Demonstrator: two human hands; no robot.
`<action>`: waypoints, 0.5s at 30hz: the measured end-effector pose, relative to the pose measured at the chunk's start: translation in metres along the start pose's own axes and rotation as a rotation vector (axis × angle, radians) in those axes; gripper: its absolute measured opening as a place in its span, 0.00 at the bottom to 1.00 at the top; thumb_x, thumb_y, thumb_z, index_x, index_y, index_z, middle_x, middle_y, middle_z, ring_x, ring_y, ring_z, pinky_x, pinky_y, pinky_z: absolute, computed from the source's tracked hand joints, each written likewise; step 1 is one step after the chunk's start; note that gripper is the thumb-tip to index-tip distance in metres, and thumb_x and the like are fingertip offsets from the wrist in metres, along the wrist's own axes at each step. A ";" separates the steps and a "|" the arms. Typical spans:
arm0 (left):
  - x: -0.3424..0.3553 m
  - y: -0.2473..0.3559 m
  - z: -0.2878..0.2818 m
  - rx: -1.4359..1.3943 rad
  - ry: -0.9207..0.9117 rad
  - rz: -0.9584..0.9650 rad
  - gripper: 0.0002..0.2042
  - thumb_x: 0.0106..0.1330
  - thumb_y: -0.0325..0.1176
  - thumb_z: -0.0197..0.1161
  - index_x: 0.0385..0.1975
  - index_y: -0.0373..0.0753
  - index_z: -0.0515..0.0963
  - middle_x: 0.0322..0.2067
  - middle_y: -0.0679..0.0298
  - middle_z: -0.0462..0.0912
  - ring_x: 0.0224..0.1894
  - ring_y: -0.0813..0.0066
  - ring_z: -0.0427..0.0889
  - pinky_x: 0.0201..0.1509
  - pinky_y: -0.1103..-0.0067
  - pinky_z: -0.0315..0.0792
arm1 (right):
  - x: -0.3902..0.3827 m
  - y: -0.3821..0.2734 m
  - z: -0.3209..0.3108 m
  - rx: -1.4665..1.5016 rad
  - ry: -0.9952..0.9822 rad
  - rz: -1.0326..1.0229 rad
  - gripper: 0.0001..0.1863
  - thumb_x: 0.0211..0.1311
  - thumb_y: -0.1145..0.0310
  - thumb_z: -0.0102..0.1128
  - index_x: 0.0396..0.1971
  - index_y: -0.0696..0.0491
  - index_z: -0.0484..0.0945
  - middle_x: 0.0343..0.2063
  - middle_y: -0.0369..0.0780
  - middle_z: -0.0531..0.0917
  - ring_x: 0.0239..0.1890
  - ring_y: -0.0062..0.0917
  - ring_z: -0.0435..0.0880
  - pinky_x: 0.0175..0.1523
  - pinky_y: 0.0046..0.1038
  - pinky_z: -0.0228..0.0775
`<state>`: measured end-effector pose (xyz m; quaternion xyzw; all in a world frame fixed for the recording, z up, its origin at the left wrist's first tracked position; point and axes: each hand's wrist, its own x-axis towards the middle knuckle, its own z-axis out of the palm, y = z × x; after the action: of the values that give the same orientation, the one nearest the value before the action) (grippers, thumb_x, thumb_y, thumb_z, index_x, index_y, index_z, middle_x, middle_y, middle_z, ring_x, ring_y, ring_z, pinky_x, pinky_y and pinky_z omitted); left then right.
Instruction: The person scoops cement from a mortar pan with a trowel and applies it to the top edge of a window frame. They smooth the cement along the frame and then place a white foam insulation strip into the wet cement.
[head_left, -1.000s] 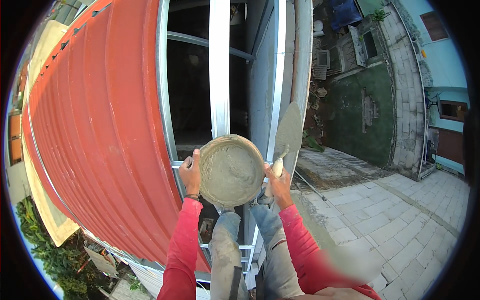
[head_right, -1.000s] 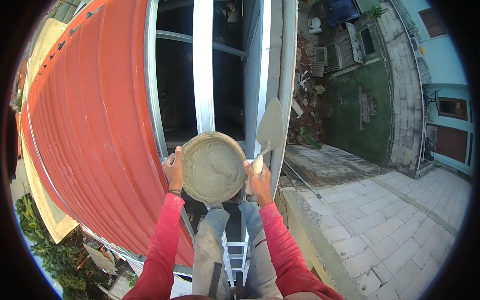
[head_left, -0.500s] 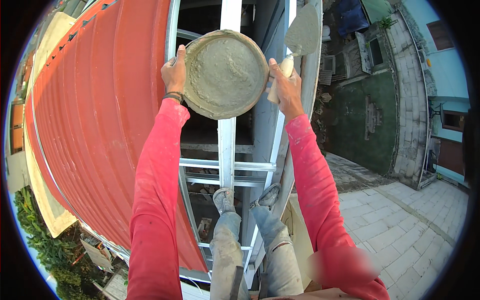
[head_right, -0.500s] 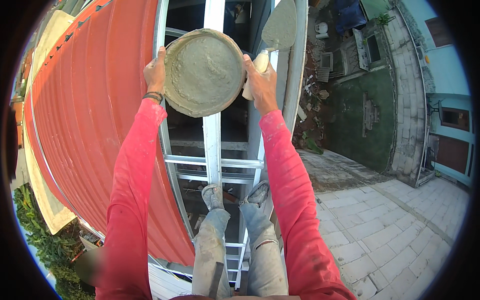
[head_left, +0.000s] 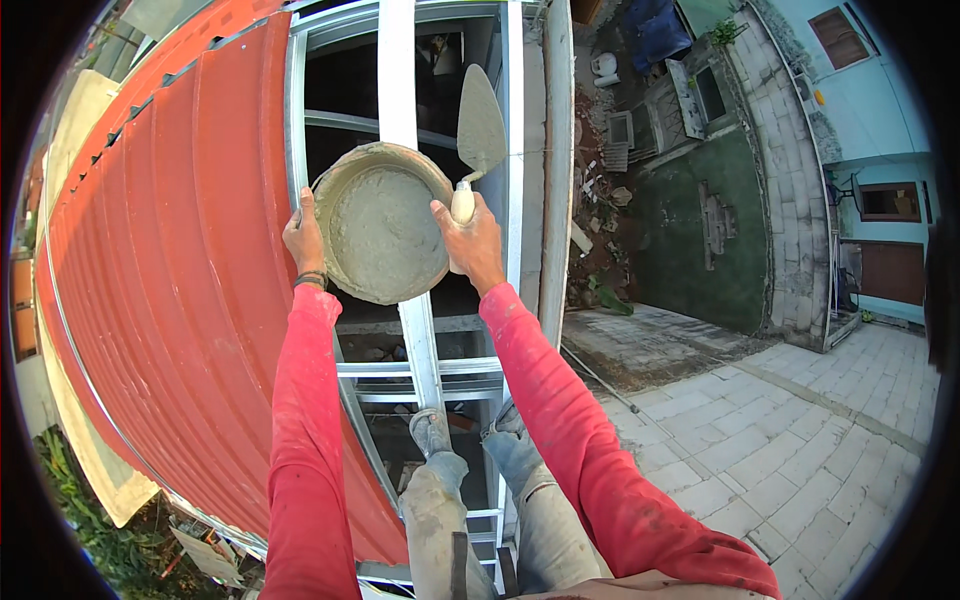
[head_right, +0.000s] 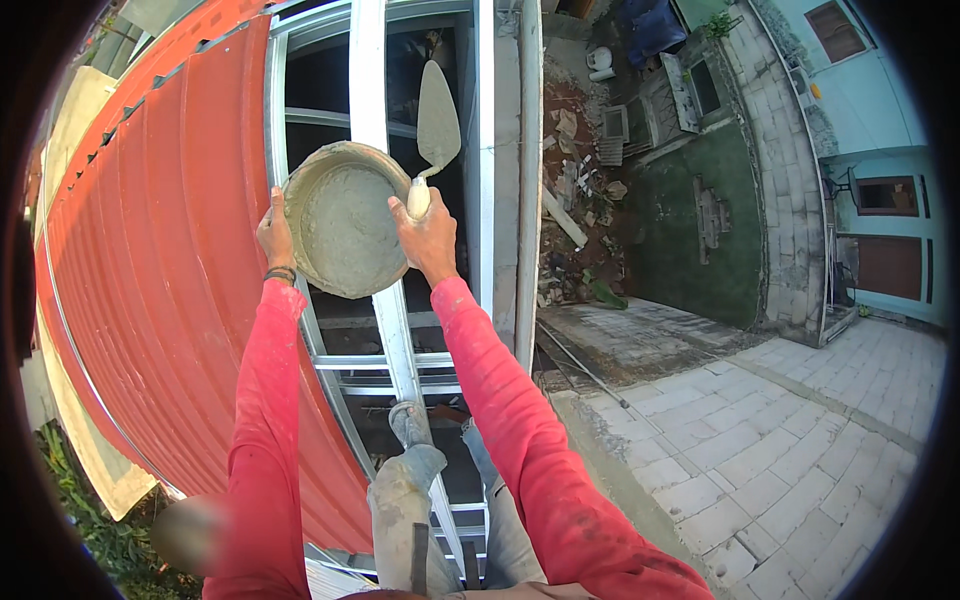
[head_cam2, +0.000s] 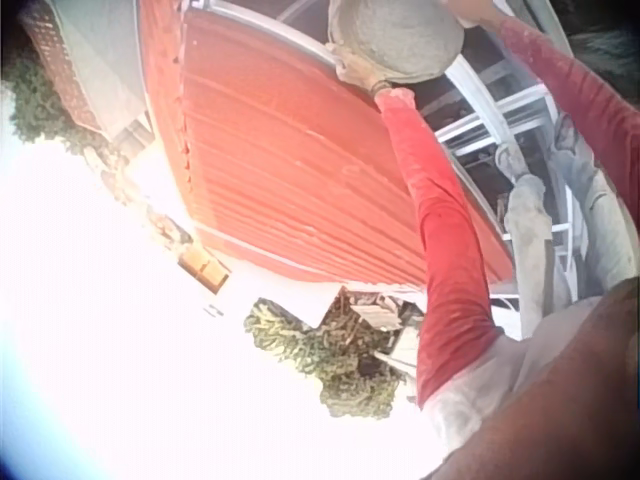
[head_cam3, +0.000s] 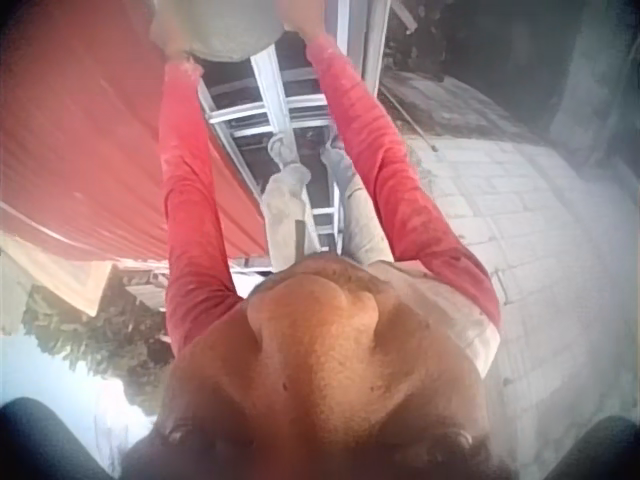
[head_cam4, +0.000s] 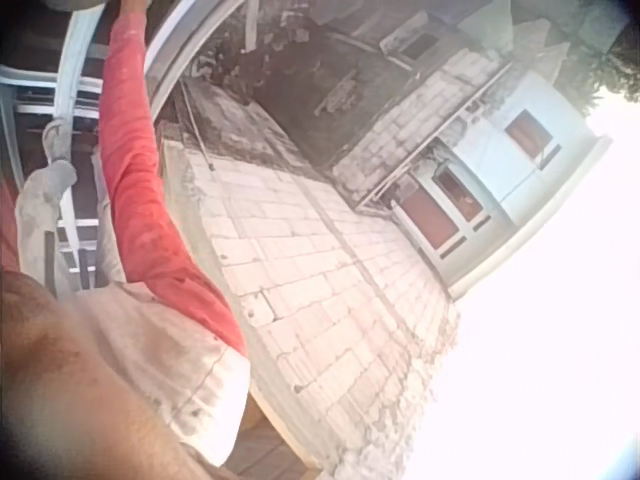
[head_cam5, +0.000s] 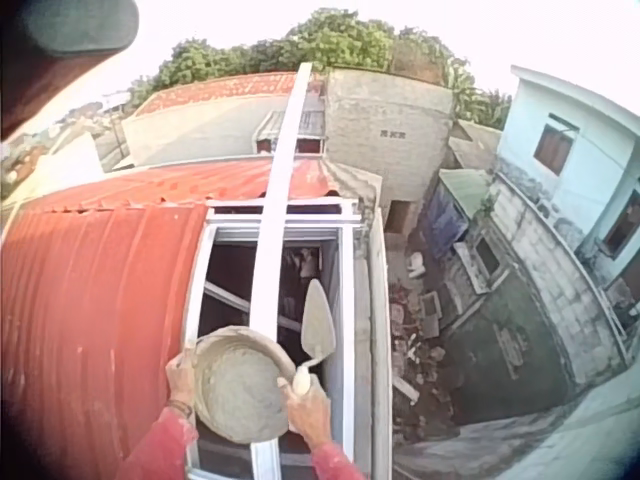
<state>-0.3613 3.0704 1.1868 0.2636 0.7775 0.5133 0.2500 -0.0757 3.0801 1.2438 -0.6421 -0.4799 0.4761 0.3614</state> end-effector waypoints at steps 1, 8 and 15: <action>0.000 -0.001 0.000 -0.002 0.006 0.009 0.36 0.69 0.69 0.64 0.23 0.32 0.82 0.21 0.70 0.70 0.30 0.77 0.69 0.37 0.72 0.66 | -0.003 -0.003 0.002 -0.013 0.005 -0.004 0.23 0.66 0.52 0.73 0.43 0.57 0.77 0.33 0.49 0.87 0.36 0.43 0.89 0.45 0.42 0.78; -0.001 -0.007 -0.001 -0.015 0.033 0.016 0.36 0.70 0.67 0.63 0.29 0.30 0.86 0.21 0.70 0.73 0.29 0.78 0.69 0.36 0.73 0.66 | -0.002 -0.006 0.001 -0.039 -0.059 0.087 0.26 0.67 0.45 0.72 0.42 0.55 0.78 0.32 0.44 0.87 0.34 0.34 0.87 0.44 0.38 0.78; -0.007 0.009 0.010 0.017 0.014 -0.026 0.40 0.68 0.69 0.64 0.32 0.25 0.86 0.22 0.65 0.77 0.31 0.75 0.72 0.39 0.70 0.70 | 0.007 0.012 -0.020 -0.123 -0.064 -0.045 0.31 0.71 0.40 0.65 0.45 0.56 0.74 0.29 0.47 0.85 0.32 0.37 0.87 0.38 0.39 0.76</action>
<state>-0.3482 3.0751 1.1925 0.2520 0.7871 0.5051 0.2489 -0.0529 3.0829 1.2365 -0.6365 -0.5339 0.4580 0.3164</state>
